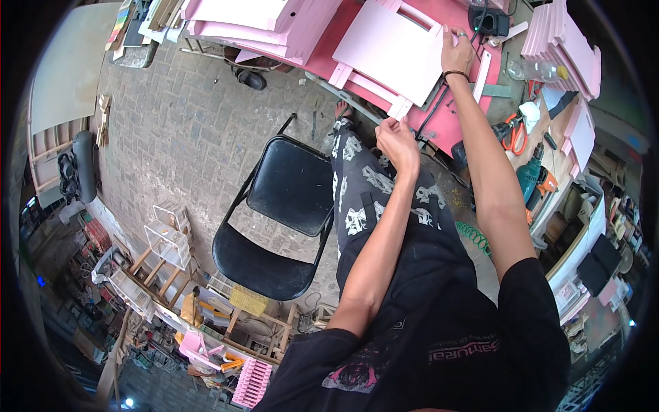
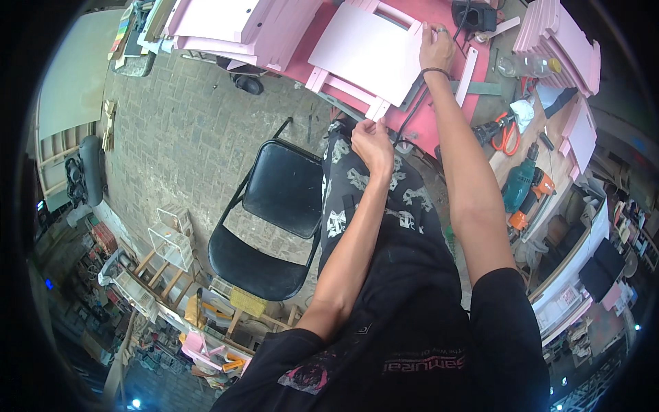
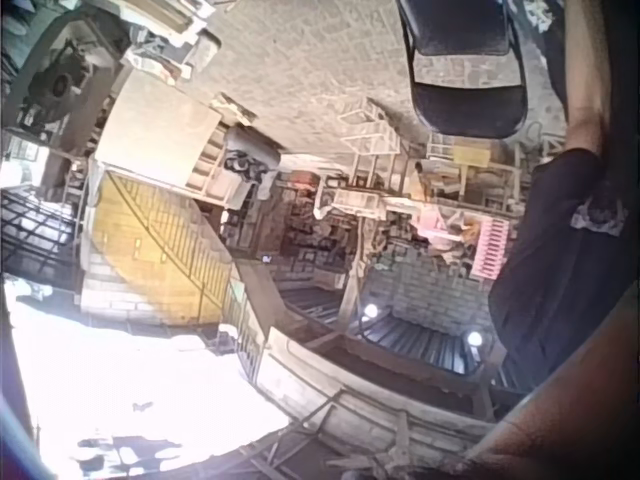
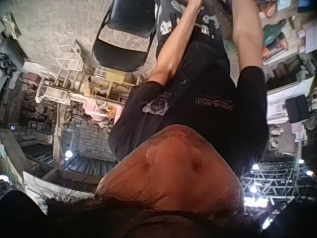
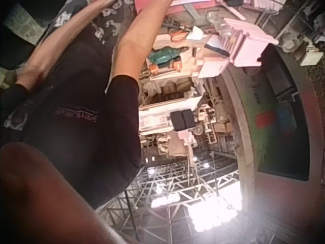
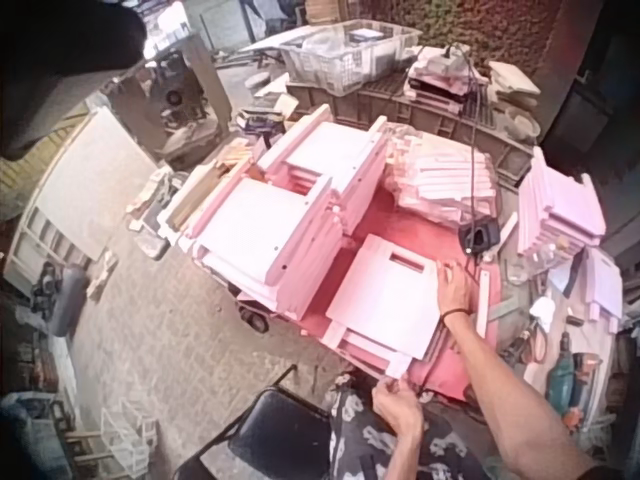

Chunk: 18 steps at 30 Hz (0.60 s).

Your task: The recorder is assembling pink-painted wooden panels, measuring and drilling holes to construct a furniture piece.

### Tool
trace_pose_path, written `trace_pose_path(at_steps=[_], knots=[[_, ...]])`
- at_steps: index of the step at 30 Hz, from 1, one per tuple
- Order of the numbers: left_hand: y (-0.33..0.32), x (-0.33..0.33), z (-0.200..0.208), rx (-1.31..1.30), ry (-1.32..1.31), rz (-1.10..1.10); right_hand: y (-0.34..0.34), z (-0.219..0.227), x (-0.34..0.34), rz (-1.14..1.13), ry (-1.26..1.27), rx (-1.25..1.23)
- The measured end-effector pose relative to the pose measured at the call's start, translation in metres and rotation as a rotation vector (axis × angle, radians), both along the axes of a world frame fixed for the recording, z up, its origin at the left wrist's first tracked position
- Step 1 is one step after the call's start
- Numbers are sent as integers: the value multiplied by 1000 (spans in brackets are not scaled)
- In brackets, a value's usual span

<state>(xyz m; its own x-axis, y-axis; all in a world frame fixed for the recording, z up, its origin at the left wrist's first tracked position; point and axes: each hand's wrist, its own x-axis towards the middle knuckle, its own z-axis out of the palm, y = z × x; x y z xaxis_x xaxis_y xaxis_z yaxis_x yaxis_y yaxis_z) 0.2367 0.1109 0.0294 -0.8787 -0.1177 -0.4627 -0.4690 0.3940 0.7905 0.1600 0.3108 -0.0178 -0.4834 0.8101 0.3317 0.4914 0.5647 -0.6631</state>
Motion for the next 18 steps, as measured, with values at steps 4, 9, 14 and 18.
trace_pose_path(at_steps=[4, 9, 14, 18], knots=[[0, 0, 1, -11, -2, -21, 3, -2, 2, 5, 3, 14], [2, 1, 2, -30, 8, -37, 6, -4, 2, 6, 12, 22], [1, 1, 2, -24, 62, -11, 3, 5, 0, 24, -14, -18], [-9, -2, -7, -63, 106, -99, 9, 5, -1, 62, -98, 23]])
